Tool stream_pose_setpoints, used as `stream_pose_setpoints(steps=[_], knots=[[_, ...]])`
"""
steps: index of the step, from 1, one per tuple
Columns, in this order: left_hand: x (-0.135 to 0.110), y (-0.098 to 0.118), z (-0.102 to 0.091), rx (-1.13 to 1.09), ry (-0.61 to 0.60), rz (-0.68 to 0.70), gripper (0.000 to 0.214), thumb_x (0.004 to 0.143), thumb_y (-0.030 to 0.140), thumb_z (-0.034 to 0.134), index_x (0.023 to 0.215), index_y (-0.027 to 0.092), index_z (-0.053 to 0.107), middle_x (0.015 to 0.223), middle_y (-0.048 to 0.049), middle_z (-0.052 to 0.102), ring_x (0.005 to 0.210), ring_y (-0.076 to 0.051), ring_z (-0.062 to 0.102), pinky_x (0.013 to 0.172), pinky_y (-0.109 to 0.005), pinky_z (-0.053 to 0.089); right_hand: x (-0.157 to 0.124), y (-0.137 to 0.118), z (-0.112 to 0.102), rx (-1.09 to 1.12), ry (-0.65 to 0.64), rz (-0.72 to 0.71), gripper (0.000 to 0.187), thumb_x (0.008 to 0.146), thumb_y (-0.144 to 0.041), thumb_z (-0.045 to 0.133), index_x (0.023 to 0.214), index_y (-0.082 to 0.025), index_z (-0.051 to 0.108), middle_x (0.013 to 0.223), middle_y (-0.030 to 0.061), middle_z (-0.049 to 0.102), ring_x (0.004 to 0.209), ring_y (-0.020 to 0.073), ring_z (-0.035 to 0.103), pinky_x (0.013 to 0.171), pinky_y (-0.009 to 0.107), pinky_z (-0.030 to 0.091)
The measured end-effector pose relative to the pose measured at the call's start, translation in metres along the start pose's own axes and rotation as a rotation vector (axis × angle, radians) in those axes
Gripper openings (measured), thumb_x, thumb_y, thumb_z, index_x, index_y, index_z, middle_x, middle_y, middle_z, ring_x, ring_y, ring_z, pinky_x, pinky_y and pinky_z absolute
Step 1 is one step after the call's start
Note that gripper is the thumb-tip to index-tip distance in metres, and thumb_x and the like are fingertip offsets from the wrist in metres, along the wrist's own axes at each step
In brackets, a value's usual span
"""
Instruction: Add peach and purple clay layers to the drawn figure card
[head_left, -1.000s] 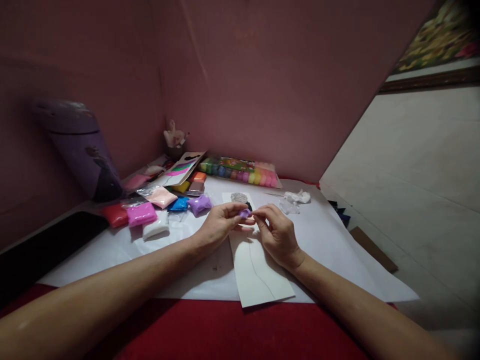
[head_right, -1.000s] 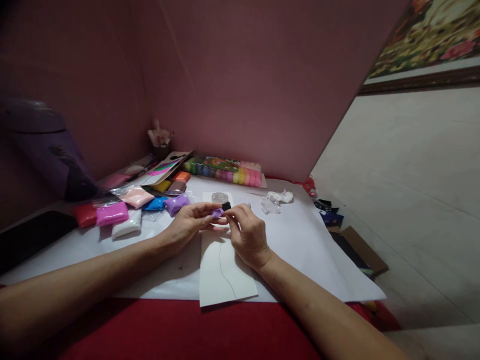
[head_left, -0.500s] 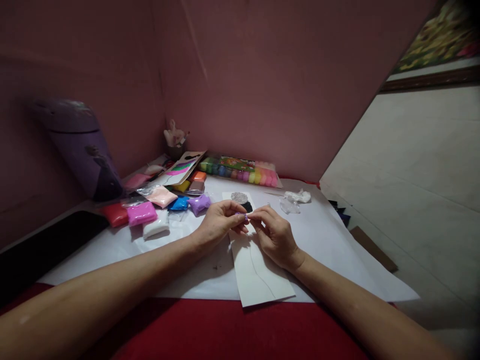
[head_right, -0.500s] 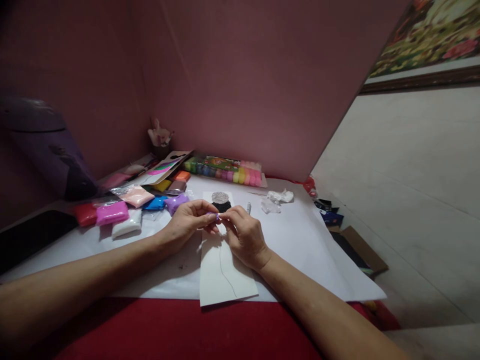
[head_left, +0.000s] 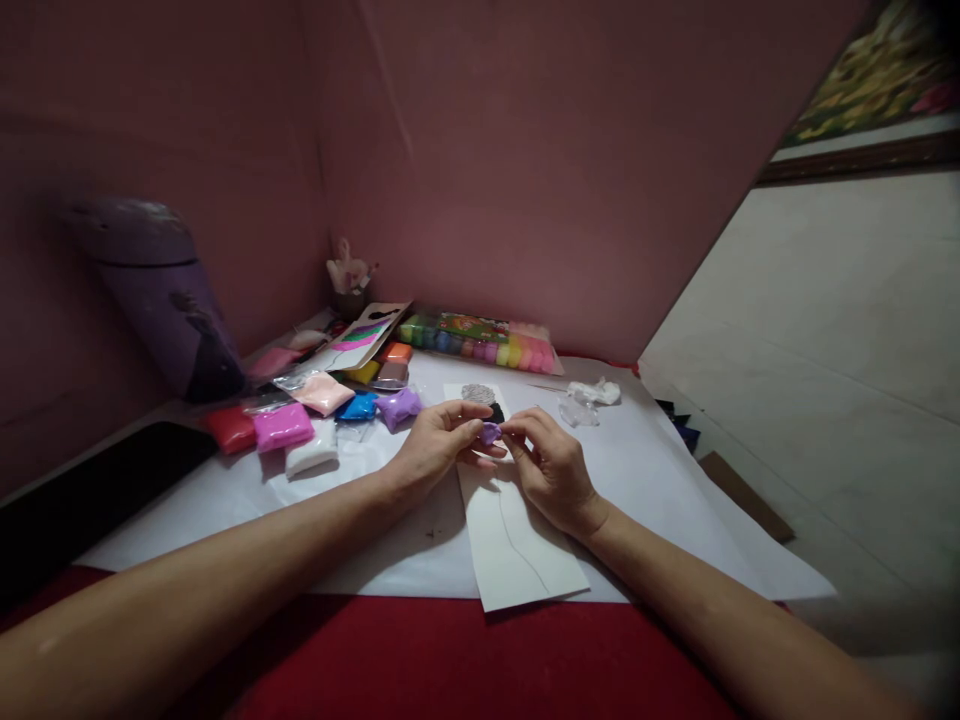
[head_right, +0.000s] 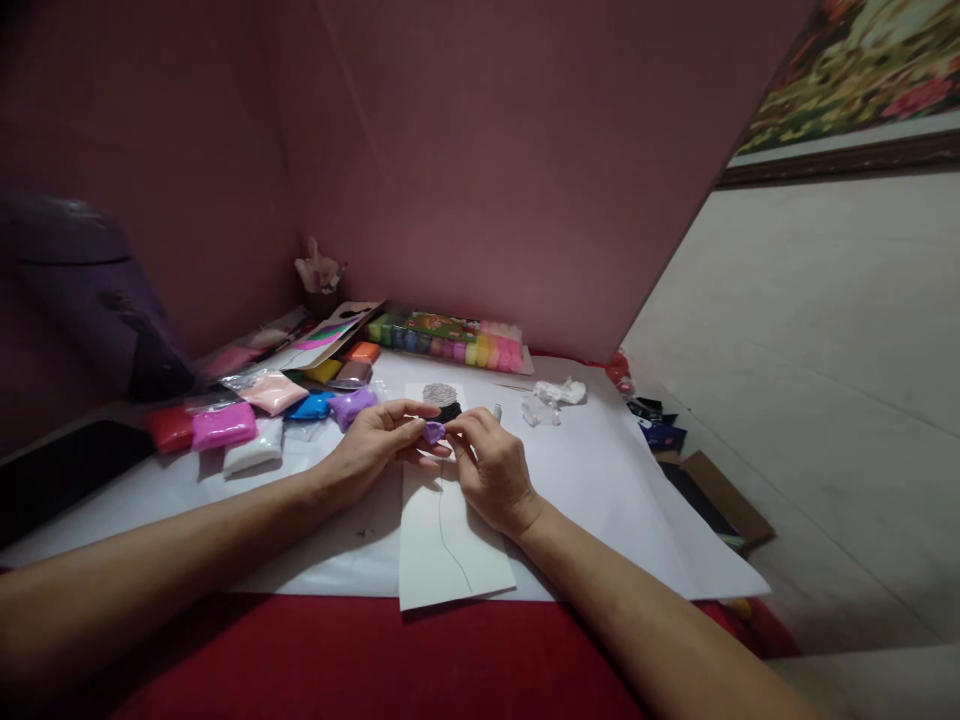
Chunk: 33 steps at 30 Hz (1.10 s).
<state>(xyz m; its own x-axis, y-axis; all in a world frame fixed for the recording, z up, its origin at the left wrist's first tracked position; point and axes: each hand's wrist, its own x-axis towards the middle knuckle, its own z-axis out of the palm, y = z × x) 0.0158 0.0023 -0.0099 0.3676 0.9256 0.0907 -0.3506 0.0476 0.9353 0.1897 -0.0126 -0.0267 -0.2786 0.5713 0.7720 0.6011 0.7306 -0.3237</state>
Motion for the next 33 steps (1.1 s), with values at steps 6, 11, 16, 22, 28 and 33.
stream_pose_setpoints(steps=[6, 11, 16, 22, 28, 33], knots=[[0.0006, -0.0004, -0.0012, 0.037, -0.016, -0.024, 0.03, 0.069, 0.029, 0.082, 0.087, 0.01, 0.066, 0.071, -0.0062, 0.071, 0.065, -0.017, 0.071, 0.062, -0.027, 0.057, 0.0006, -0.0024, -0.0017, 0.016, -0.02, -0.034, 0.016, 0.092, -0.011, 0.05, 0.094, -0.02, 0.063, 0.089, 0.0067, 0.063, 0.081, 0.0183, 0.062, 0.07, 0.031, 0.052], [0.0016, 0.0011, -0.0021, 0.08, -0.015, -0.007, 0.032, 0.064, 0.03, 0.085, 0.08, 0.011, 0.065, 0.063, -0.0033, 0.069, 0.052, -0.014, 0.066, 0.057, -0.027, 0.056, -0.0011, -0.0014, -0.0015, 0.016, -0.039, -0.072, 0.017, 0.092, -0.011, 0.05, 0.099, -0.021, 0.063, 0.092, 0.0071, 0.064, 0.082, 0.0183, 0.064, 0.071, 0.031, 0.054], [0.0017, 0.0005, -0.0012, 0.058, -0.022, 0.009, 0.037, 0.062, 0.035, 0.086, 0.079, 0.011, 0.065, 0.064, -0.0029, 0.069, 0.056, -0.014, 0.067, 0.058, -0.025, 0.056, -0.0005, -0.0019, -0.0015, 0.016, -0.037, -0.06, 0.018, 0.092, -0.01, 0.049, 0.098, -0.021, 0.063, 0.091, 0.0071, 0.064, 0.082, 0.0183, 0.064, 0.072, 0.032, 0.054], [0.0013, -0.0011, -0.0021, 0.05, -0.019, 0.015, 0.039, 0.069, 0.045, 0.08, 0.076, 0.01, 0.065, 0.068, -0.0039, 0.068, 0.059, -0.014, 0.068, 0.058, -0.023, 0.054, 0.0, -0.0026, -0.002, 0.013, -0.041, -0.044, 0.019, 0.091, -0.009, 0.05, 0.098, -0.021, 0.064, 0.092, 0.0074, 0.064, 0.083, 0.0188, 0.064, 0.072, 0.032, 0.054], [0.0014, -0.0028, -0.0044, 0.014, -0.005, -0.003, 0.041, 0.066, 0.034, 0.084, 0.094, 0.012, 0.062, 0.069, -0.0045, 0.07, 0.06, -0.017, 0.069, 0.058, -0.027, 0.055, 0.0, -0.0034, -0.0019, 0.024, -0.034, -0.042, 0.019, 0.092, -0.01, 0.049, 0.097, -0.02, 0.064, 0.091, 0.0073, 0.064, 0.083, 0.0191, 0.064, 0.071, 0.032, 0.054], [0.001, -0.0001, -0.0026, 0.017, -0.021, -0.019, 0.034, 0.063, 0.028, 0.084, 0.084, 0.01, 0.063, 0.069, -0.0048, 0.07, 0.059, -0.017, 0.069, 0.06, -0.028, 0.057, 0.0005, -0.0042, -0.0025, 0.016, -0.035, -0.044, 0.017, 0.092, -0.01, 0.05, 0.096, -0.02, 0.064, 0.09, 0.0076, 0.064, 0.081, 0.019, 0.063, 0.071, 0.032, 0.053]])
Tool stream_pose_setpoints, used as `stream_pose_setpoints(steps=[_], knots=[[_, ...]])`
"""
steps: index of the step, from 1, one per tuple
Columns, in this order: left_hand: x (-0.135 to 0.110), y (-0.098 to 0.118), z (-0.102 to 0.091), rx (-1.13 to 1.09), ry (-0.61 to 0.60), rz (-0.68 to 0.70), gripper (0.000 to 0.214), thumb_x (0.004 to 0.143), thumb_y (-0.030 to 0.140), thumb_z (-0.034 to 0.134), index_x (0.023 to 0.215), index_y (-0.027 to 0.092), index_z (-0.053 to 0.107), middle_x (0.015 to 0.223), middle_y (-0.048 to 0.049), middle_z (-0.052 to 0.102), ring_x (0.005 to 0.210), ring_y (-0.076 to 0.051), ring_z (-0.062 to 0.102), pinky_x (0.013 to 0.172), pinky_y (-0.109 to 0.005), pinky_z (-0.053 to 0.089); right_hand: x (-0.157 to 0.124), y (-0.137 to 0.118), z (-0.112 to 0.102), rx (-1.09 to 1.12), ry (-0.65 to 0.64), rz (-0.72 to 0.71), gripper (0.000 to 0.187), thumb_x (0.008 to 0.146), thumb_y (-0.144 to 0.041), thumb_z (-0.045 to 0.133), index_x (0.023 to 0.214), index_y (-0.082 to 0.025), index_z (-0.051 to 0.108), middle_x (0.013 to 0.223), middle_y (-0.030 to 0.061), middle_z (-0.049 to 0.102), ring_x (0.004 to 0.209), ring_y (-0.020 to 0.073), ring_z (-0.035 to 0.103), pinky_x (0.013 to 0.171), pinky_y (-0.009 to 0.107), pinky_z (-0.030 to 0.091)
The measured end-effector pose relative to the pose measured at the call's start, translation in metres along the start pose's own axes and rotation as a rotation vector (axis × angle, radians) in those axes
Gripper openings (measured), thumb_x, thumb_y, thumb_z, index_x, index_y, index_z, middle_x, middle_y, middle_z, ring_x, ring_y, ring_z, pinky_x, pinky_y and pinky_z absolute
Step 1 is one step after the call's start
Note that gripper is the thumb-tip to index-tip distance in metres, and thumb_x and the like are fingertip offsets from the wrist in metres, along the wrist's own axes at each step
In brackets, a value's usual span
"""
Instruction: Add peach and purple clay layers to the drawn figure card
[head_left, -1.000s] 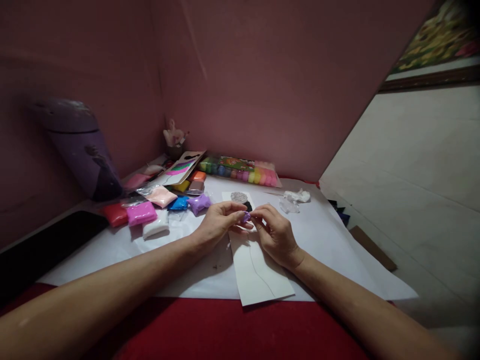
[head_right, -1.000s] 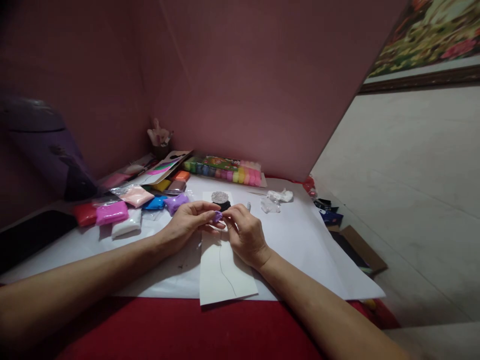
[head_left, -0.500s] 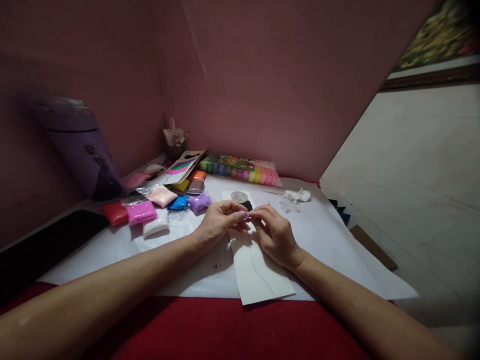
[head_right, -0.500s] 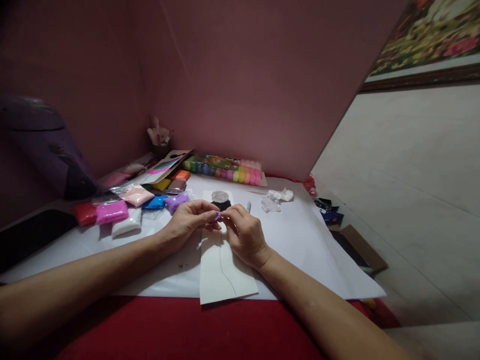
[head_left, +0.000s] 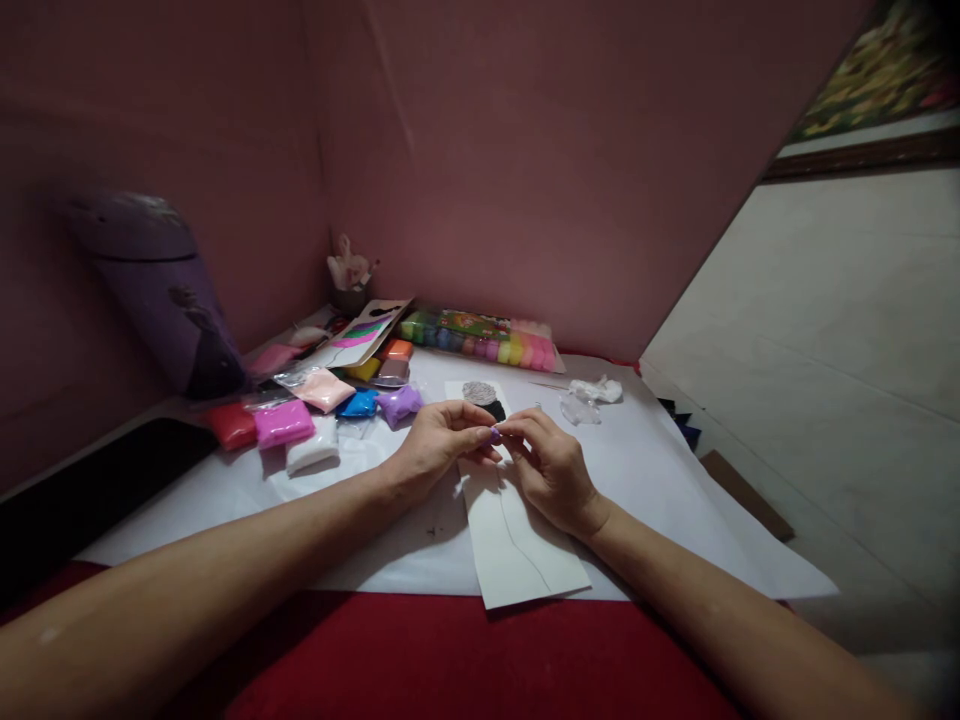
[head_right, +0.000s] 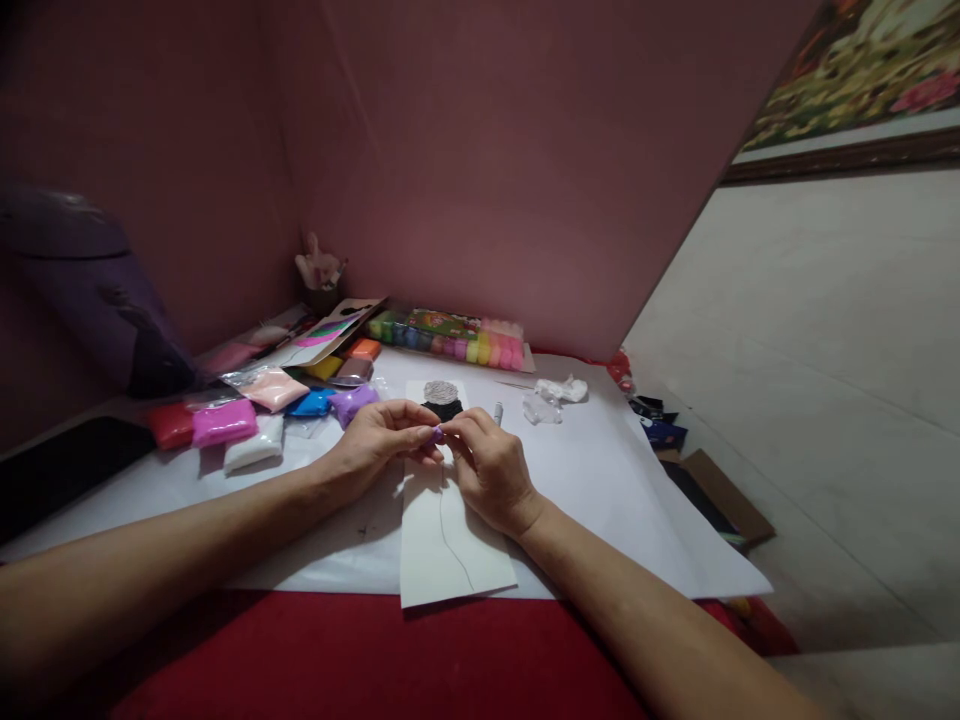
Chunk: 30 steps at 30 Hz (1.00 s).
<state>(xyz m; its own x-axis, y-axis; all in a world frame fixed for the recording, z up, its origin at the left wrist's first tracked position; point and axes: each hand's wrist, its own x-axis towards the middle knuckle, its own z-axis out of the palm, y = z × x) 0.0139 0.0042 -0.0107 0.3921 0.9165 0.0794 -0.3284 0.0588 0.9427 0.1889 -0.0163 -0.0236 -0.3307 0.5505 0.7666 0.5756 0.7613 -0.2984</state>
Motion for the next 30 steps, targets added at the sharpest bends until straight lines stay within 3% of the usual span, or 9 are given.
stream_pose_setpoints(steps=[6, 11, 16, 22, 30], knots=[[-0.0003, 0.0008, 0.0009, 0.005, -0.001, 0.012, 0.035, 0.061, 0.031, 0.085, 0.08, 0.009, 0.065, 0.068, -0.0045, 0.069, 0.058, -0.016, 0.069, 0.06, -0.028, 0.057, -0.0004, 0.0005, 0.0, -0.013, 0.003, 0.001, 0.017, 0.092, -0.011, 0.05, 0.096, -0.02, 0.063, 0.091, 0.0076, 0.064, 0.081, 0.0187, 0.063, 0.071, 0.031, 0.053], [-0.001, 0.0005, 0.0016, 0.049, 0.012, 0.028, 0.035, 0.068, 0.04, 0.082, 0.076, 0.01, 0.065, 0.072, -0.0057, 0.07, 0.059, -0.013, 0.066, 0.058, -0.024, 0.053, -0.0015, 0.0026, 0.0011, -0.03, 0.027, 0.019, 0.017, 0.092, -0.01, 0.05, 0.096, -0.02, 0.063, 0.089, 0.0068, 0.064, 0.08, 0.0187, 0.063, 0.07, 0.032, 0.052], [-0.0006, 0.0008, 0.0005, 0.123, -0.01, 0.047, 0.033, 0.066, 0.034, 0.083, 0.072, 0.011, 0.061, 0.063, -0.0025, 0.066, 0.048, -0.008, 0.058, 0.048, -0.02, 0.046, -0.002, 0.0037, 0.0016, -0.036, 0.02, 0.024, 0.017, 0.091, -0.01, 0.05, 0.097, -0.02, 0.063, 0.09, 0.0071, 0.063, 0.08, 0.0188, 0.062, 0.069, 0.032, 0.051], [0.0017, -0.0015, 0.0005, 0.008, -0.04, 0.026, 0.029, 0.065, 0.025, 0.082, 0.081, 0.009, 0.063, 0.073, -0.0051, 0.07, 0.062, -0.016, 0.07, 0.06, -0.027, 0.057, -0.0013, 0.0035, 0.0021, -0.03, 0.022, 0.022, 0.015, 0.092, -0.011, 0.051, 0.095, -0.019, 0.064, 0.088, 0.0069, 0.064, 0.08, 0.0187, 0.062, 0.071, 0.031, 0.051], [0.0007, -0.001, 0.0008, 0.016, -0.022, 0.039, 0.024, 0.07, 0.023, 0.077, 0.084, 0.009, 0.064, 0.072, -0.0041, 0.068, 0.061, -0.016, 0.069, 0.061, -0.029, 0.057, -0.0012, 0.0027, 0.0014, -0.025, 0.014, 0.016, 0.015, 0.091, -0.01, 0.051, 0.095, -0.018, 0.063, 0.088, 0.0077, 0.064, 0.08, 0.0192, 0.062, 0.071, 0.032, 0.052]])
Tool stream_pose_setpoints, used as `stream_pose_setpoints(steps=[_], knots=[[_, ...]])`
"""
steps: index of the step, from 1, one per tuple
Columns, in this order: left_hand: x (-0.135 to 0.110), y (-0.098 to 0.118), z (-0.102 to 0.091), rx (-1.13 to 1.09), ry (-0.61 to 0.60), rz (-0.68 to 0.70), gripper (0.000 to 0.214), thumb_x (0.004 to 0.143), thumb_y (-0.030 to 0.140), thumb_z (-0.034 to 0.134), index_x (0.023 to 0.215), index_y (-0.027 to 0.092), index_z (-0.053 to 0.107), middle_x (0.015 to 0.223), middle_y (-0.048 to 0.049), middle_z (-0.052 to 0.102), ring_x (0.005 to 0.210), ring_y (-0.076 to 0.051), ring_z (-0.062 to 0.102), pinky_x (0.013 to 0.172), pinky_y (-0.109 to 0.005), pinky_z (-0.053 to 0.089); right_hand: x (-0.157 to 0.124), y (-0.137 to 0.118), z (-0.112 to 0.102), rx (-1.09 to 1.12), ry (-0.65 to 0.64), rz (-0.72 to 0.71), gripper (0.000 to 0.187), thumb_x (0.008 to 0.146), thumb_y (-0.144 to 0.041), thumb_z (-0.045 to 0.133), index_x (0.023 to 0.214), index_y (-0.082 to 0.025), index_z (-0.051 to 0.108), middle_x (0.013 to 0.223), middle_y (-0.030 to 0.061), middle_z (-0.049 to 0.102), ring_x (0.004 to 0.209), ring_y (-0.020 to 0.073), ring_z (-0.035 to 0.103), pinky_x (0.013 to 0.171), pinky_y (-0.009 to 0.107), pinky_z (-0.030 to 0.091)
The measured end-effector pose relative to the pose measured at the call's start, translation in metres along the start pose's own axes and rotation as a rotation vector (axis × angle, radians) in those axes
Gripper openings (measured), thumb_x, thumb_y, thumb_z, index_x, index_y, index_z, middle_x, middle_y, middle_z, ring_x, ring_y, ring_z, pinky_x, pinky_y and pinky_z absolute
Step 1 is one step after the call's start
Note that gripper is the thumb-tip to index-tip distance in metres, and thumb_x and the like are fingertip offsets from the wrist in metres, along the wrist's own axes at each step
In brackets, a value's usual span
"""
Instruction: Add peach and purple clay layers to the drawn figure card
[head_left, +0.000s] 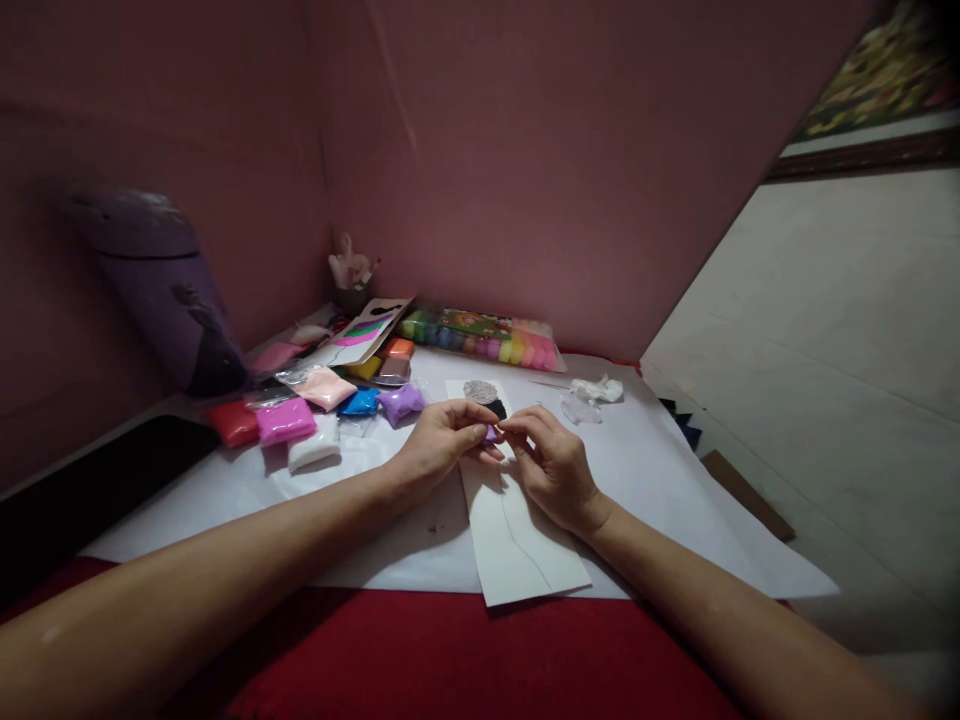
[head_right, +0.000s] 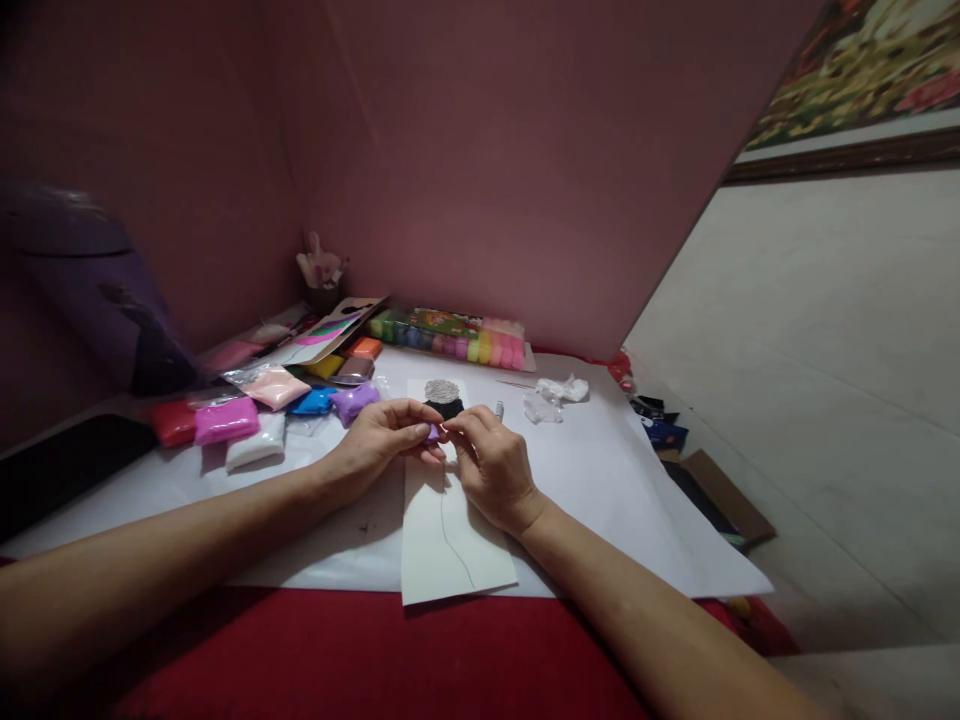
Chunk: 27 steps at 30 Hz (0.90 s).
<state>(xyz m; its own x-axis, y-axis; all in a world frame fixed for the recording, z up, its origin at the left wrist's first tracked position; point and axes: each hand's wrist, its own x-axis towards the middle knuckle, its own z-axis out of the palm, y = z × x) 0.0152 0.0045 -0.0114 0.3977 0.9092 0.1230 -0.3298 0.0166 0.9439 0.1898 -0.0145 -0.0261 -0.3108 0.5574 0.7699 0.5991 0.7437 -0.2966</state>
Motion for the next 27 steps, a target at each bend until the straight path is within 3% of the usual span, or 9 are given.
stream_pose_setpoints(steps=[4, 7, 10, 16, 27], knots=[[-0.0002, -0.0014, -0.0001, 0.031, -0.009, 0.021, 0.028, 0.07, 0.028, 0.079, 0.085, 0.01, 0.064, 0.073, -0.003, 0.067, 0.061, -0.013, 0.067, 0.061, -0.025, 0.055, -0.0002, 0.0005, 0.0003, 0.003, 0.003, 0.002, 0.016, 0.091, -0.009, 0.051, 0.095, -0.018, 0.064, 0.09, 0.0078, 0.064, 0.081, 0.0191, 0.063, 0.07, 0.032, 0.052], [0.0008, -0.0027, -0.0006, 0.078, -0.001, 0.04, 0.031, 0.063, 0.023, 0.083, 0.082, 0.011, 0.062, 0.069, -0.0011, 0.066, 0.053, -0.009, 0.061, 0.054, -0.022, 0.05, -0.0003, 0.0007, 0.0005, -0.006, 0.008, 0.002, 0.016, 0.091, -0.01, 0.051, 0.096, -0.019, 0.064, 0.09, 0.0078, 0.064, 0.081, 0.0191, 0.063, 0.071, 0.032, 0.052], [0.0016, -0.0037, -0.0014, 0.101, -0.001, 0.057, 0.029, 0.065, 0.022, 0.081, 0.083, 0.01, 0.062, 0.069, -0.0018, 0.066, 0.049, -0.008, 0.058, 0.05, -0.021, 0.047, -0.0001, 0.0005, 0.0005, -0.006, 0.004, 0.006, 0.017, 0.091, -0.01, 0.051, 0.096, -0.019, 0.064, 0.09, 0.0077, 0.064, 0.081, 0.019, 0.063, 0.071, 0.032, 0.052], [0.0004, -0.0031, -0.0005, 0.021, -0.036, 0.015, 0.023, 0.073, 0.02, 0.075, 0.089, 0.009, 0.062, 0.075, -0.0051, 0.068, 0.063, -0.017, 0.07, 0.061, -0.03, 0.058, -0.0001, 0.0001, -0.0001, 0.012, 0.001, 0.004, 0.017, 0.09, -0.009, 0.052, 0.094, -0.019, 0.065, 0.089, 0.0069, 0.064, 0.078, 0.018, 0.063, 0.07, 0.031, 0.052], [-0.0004, 0.0002, 0.0026, -0.017, 0.006, -0.017, 0.026, 0.069, 0.018, 0.078, 0.088, 0.008, 0.063, 0.073, -0.004, 0.07, 0.064, -0.016, 0.071, 0.064, -0.028, 0.058, -0.0003, 0.0004, 0.0003, 0.011, 0.002, 0.011, 0.017, 0.091, -0.01, 0.051, 0.094, -0.02, 0.064, 0.089, 0.0065, 0.064, 0.08, 0.0183, 0.062, 0.071, 0.031, 0.052]])
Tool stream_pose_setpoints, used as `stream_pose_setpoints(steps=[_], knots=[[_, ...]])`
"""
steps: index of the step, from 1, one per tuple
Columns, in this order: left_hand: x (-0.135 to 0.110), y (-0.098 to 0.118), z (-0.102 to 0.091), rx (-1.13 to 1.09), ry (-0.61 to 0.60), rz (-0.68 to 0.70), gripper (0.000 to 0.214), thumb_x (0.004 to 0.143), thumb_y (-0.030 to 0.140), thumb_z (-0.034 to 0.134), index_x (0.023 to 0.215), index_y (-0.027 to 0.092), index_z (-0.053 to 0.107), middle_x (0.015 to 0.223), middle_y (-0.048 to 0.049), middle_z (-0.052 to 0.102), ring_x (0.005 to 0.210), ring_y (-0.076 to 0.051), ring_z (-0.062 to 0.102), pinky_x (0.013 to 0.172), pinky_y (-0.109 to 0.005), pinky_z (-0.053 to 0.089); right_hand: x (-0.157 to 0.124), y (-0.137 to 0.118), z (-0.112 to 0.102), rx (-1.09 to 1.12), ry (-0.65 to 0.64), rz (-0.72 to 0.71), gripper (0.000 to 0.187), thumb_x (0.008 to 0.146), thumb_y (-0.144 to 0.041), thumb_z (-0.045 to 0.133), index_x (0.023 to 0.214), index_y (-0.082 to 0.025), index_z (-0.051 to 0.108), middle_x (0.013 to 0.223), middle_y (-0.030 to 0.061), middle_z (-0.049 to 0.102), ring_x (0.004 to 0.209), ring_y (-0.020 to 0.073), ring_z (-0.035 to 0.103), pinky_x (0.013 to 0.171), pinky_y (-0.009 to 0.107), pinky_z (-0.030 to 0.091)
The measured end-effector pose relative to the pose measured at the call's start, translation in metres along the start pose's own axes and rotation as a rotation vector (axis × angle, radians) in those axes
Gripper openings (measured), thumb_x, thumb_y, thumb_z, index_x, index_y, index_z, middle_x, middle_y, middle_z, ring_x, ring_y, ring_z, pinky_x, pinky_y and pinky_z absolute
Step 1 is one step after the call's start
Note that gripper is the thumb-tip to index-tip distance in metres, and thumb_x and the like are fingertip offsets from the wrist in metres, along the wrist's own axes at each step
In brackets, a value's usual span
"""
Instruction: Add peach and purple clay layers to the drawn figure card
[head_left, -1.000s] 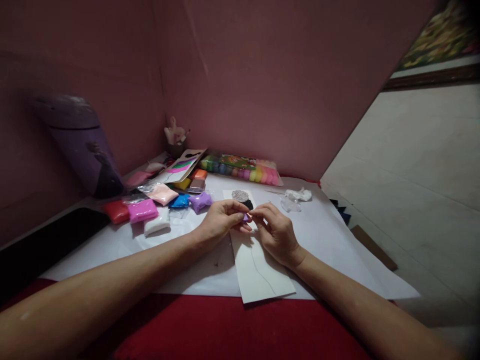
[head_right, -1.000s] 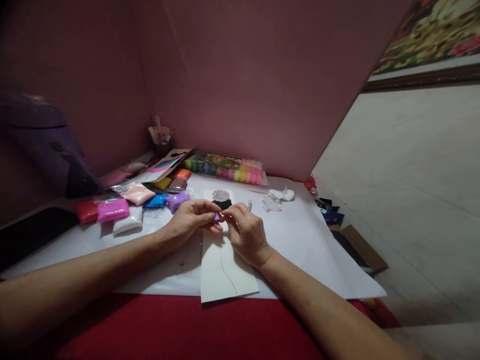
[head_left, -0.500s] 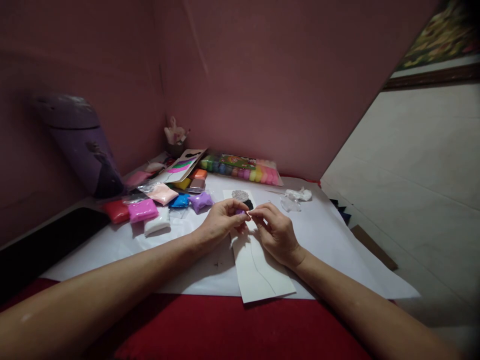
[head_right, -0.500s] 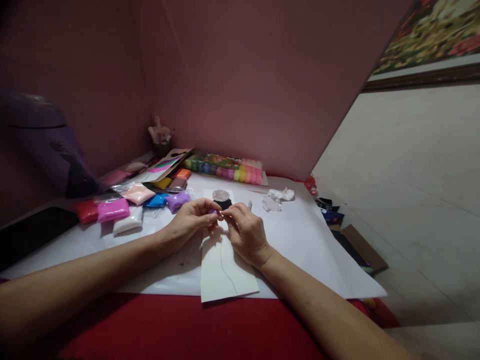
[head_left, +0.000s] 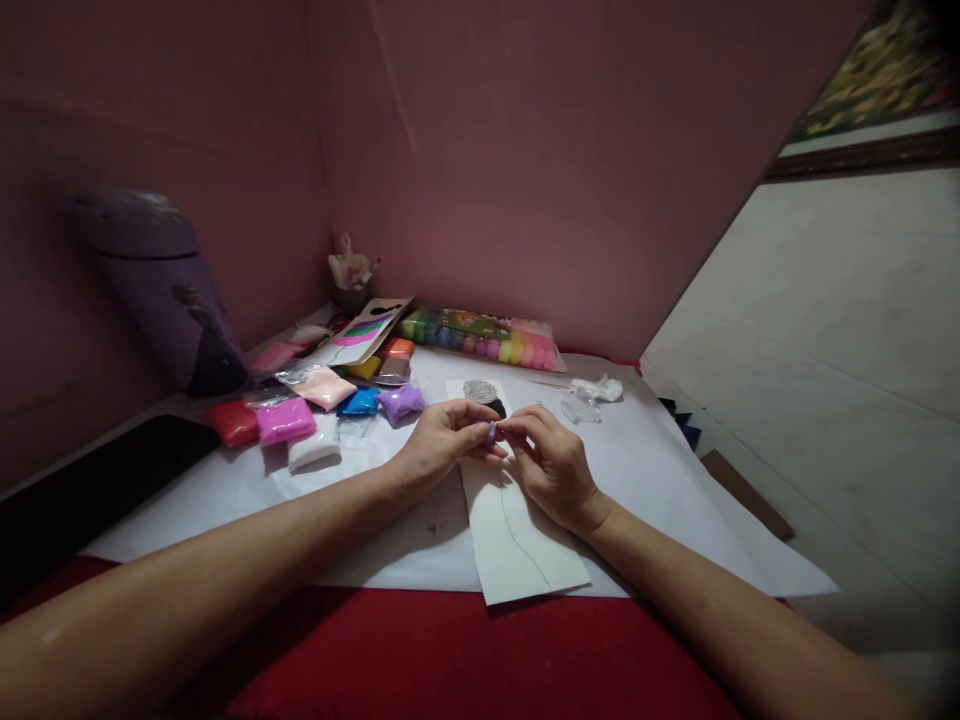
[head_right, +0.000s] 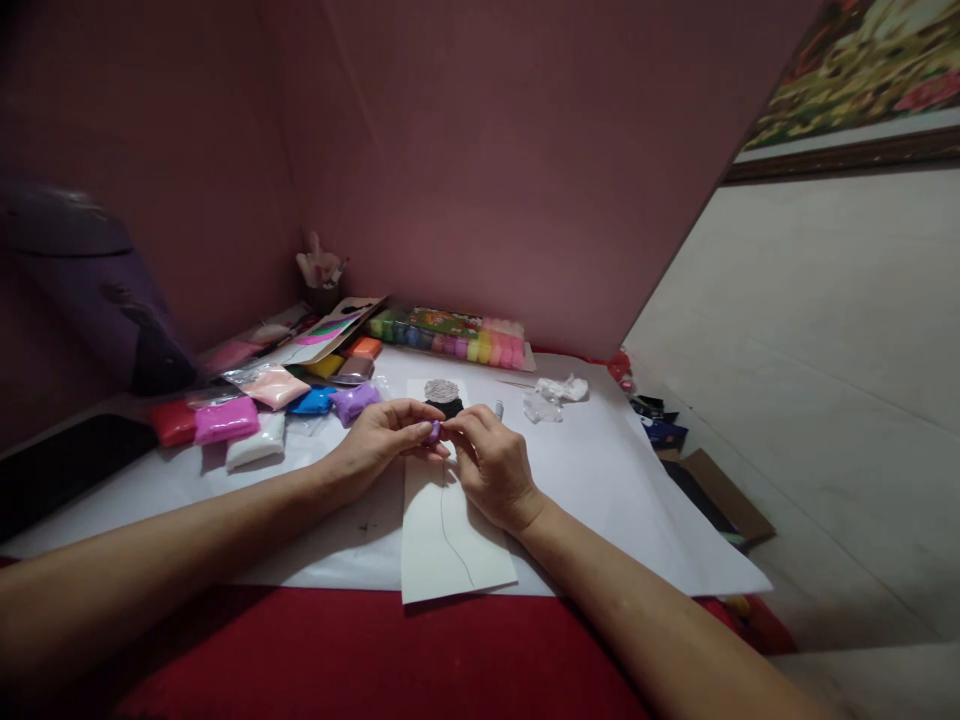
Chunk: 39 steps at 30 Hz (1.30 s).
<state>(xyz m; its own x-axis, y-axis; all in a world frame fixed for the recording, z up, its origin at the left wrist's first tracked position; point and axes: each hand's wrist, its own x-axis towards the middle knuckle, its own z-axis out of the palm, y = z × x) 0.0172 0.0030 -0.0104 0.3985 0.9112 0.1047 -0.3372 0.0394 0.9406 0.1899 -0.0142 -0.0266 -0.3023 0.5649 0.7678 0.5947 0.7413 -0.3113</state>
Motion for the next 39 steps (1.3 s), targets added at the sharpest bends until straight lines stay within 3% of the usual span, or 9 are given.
stream_pose_setpoints(steps=[5, 13, 21, 27, 31, 39], knots=[[0.0007, -0.0027, -0.0016, -0.01, -0.009, -0.002, 0.041, 0.056, 0.012, 0.085, 0.089, 0.01, 0.061, 0.077, -0.0044, 0.072, 0.068, -0.016, 0.071, 0.069, -0.027, 0.056, -0.0012, 0.0006, 0.0003, -0.011, 0.003, 0.004, 0.017, 0.09, -0.009, 0.051, 0.094, -0.019, 0.065, 0.09, 0.0074, 0.064, 0.081, 0.019, 0.063, 0.071, 0.032, 0.052], [-0.0011, -0.0007, -0.0009, 0.07, -0.045, -0.023, 0.03, 0.074, 0.03, 0.077, 0.091, 0.01, 0.064, 0.073, -0.0065, 0.072, 0.063, -0.015, 0.07, 0.062, -0.026, 0.056, -0.0006, 0.0006, -0.0003, -0.008, -0.008, 0.004, 0.017, 0.09, -0.01, 0.051, 0.094, -0.02, 0.064, 0.09, 0.0061, 0.063, 0.08, 0.0175, 0.063, 0.07, 0.031, 0.052], [0.0001, 0.0022, -0.0001, 0.064, 0.004, -0.074, 0.018, 0.075, 0.017, 0.073, 0.088, 0.009, 0.064, 0.072, -0.0049, 0.07, 0.059, -0.016, 0.07, 0.061, -0.029, 0.058, -0.0001, -0.0008, -0.0006, -0.02, -0.014, -0.001, 0.016, 0.09, -0.01, 0.051, 0.091, -0.02, 0.064, 0.089, 0.0068, 0.063, 0.08, 0.0181, 0.062, 0.07, 0.031, 0.052], [-0.0016, 0.0012, 0.0002, 0.052, -0.017, -0.012, 0.026, 0.072, 0.025, 0.078, 0.088, 0.01, 0.063, 0.076, -0.0044, 0.069, 0.062, -0.016, 0.071, 0.061, -0.026, 0.057, 0.0005, -0.0003, -0.0003, -0.013, 0.012, 0.007, 0.017, 0.091, -0.01, 0.05, 0.092, -0.02, 0.064, 0.088, 0.0064, 0.063, 0.078, 0.0178, 0.062, 0.069, 0.031, 0.051], [-0.0014, 0.0006, -0.0006, 0.111, -0.011, 0.022, 0.028, 0.067, 0.022, 0.08, 0.085, 0.011, 0.061, 0.067, -0.001, 0.067, 0.052, -0.011, 0.064, 0.053, -0.022, 0.052, 0.0003, 0.0006, 0.0, -0.015, 0.009, 0.007, 0.016, 0.091, -0.011, 0.051, 0.092, -0.02, 0.064, 0.088, 0.0064, 0.064, 0.08, 0.0185, 0.062, 0.072, 0.032, 0.052], [-0.0014, 0.0011, -0.001, 0.083, -0.041, -0.01, 0.02, 0.075, 0.021, 0.072, 0.087, 0.009, 0.061, 0.074, -0.0047, 0.068, 0.058, -0.014, 0.068, 0.058, -0.027, 0.057, 0.0001, -0.0009, -0.0005, -0.012, -0.002, 0.006, 0.016, 0.091, -0.011, 0.052, 0.091, -0.02, 0.065, 0.088, 0.0065, 0.064, 0.079, 0.0183, 0.063, 0.07, 0.032, 0.052]])
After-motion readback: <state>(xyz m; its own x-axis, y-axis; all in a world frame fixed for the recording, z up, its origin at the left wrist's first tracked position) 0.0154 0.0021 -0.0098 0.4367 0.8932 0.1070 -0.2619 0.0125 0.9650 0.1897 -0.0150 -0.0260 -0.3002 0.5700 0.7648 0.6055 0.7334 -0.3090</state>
